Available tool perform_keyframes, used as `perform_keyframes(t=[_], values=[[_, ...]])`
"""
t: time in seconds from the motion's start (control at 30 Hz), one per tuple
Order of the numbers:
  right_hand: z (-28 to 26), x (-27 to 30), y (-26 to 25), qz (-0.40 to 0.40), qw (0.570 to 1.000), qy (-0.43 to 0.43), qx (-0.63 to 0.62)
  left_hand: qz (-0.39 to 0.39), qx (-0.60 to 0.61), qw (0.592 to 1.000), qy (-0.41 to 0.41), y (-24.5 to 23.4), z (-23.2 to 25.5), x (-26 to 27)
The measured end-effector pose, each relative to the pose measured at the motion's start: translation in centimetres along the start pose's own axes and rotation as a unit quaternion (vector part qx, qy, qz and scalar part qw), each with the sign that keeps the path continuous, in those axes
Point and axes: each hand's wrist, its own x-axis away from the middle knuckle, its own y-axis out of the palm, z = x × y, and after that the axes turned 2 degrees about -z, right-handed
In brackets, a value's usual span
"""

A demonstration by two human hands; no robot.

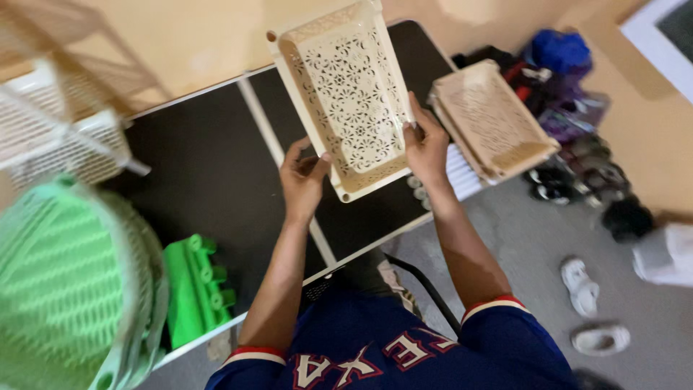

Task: The person assembles plastic storage baskets by inserting white plastic legs into the basket corners. They repeatedly attach and detach legs, then stack the completed baskets on a table.

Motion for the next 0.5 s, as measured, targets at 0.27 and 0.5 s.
perform_keyframes(t=[0.27,0.5], values=[[6.2,0.1,-15.3,0.067,0.973,-0.007,0.221,-0.226,0.102,0.967,0.061,13.2,-5.2,-0.7],[10.8,-1.9,-23.9,0.053,0.976,0.013,0.209,-0.335,0.070,0.938,-0.053,21.5,-8.6,-3.8]])
